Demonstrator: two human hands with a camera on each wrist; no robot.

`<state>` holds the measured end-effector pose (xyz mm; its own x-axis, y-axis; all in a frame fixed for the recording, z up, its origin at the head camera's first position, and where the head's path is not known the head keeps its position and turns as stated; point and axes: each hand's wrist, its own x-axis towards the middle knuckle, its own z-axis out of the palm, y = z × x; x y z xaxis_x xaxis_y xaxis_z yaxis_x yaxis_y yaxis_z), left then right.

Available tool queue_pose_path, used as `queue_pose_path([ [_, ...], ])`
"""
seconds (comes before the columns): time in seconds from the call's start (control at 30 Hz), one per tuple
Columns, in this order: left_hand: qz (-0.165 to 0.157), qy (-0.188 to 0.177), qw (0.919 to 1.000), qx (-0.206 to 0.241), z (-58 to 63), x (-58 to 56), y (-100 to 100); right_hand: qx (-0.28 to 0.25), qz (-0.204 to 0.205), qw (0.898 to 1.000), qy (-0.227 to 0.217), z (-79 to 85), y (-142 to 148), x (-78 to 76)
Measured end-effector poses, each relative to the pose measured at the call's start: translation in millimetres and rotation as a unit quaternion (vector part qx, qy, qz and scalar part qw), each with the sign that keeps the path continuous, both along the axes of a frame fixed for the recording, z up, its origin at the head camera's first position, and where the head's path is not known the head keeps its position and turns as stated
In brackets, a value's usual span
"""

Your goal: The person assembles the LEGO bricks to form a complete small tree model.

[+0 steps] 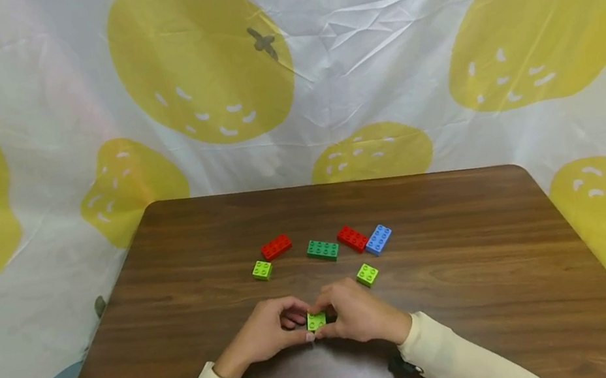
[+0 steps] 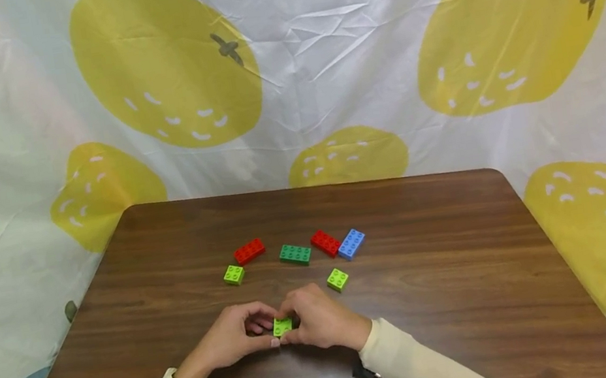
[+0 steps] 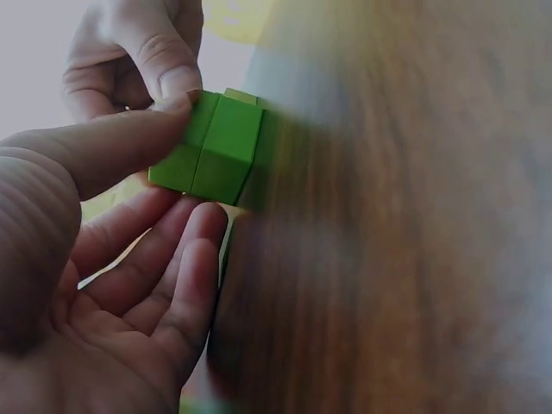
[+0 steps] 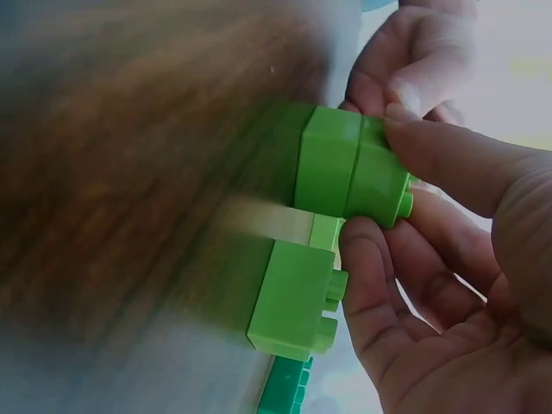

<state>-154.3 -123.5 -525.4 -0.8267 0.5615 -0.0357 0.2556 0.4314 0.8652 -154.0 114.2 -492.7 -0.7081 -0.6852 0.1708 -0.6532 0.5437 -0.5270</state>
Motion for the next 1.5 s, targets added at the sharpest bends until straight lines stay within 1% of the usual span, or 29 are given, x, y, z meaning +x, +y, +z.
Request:
queue_pose_path([
  [0.07, 0.003, -0.026, 0.9995, 0.019, 1.2, 1.6, 0, -0.005, -0.002, 1.0, -0.01, -0.1, 0, -0.5],
  [0.17, 0.008, -0.046, 0.9981, 0.039, 2.2, 3.2, 2, -0.006, -0.013, 1.0, -0.021, -1.2, 1, -0.1],
  [0.37, 0.02, -0.046, 0.9979, 0.041, 2.0, 3.2, 3, -0.011, -0.033, 0.999, -0.035, -2.0, 2, 1.7],
  [0.6, 0.005, -0.038, 0.9983, 0.044, 2.0, 0.1, 4, -0.029, -0.034, 0.998, -0.034, 0.9, 8, -0.3],
  [0.8, 0.002, -0.038, 0.998, 0.051, 2.9, 0.4, 3, -0.041, -0.05, 0.997, -0.036, 3.6, 16, -3.8],
  [0.9, 0.003, -0.04, 0.998, 0.05, 2.8, 0.7, 2, -0.039, -0.057, 0.997, -0.028, 3.4, 21, -5.5],
  [1.03, 0.005, -0.045, 0.9979, 0.047, 2.7, 0.7, 1, -0.019, -0.07, 0.997, -0.016, 1.8, 28, -7.4],
  [1.17, 0.006, -0.045, 0.9981, 0.041, 2.9, 0.6, 1, -0.009, -0.082, 0.996, -0.015, -1.6, 34, -8.3],
  [1.3, 0.006, -0.045, 0.9982, 0.039, 2.6, 0.4, 1, -0.012, -0.078, 0.996, -0.033, -4.3, 39, -8.5],
  [1.5, 0.007, -0.051, 0.9979, 0.039, 2.7, 0.2, 1, -0.006, -0.061, 0.995, -0.074, -7.4, 47, -7.6],
])
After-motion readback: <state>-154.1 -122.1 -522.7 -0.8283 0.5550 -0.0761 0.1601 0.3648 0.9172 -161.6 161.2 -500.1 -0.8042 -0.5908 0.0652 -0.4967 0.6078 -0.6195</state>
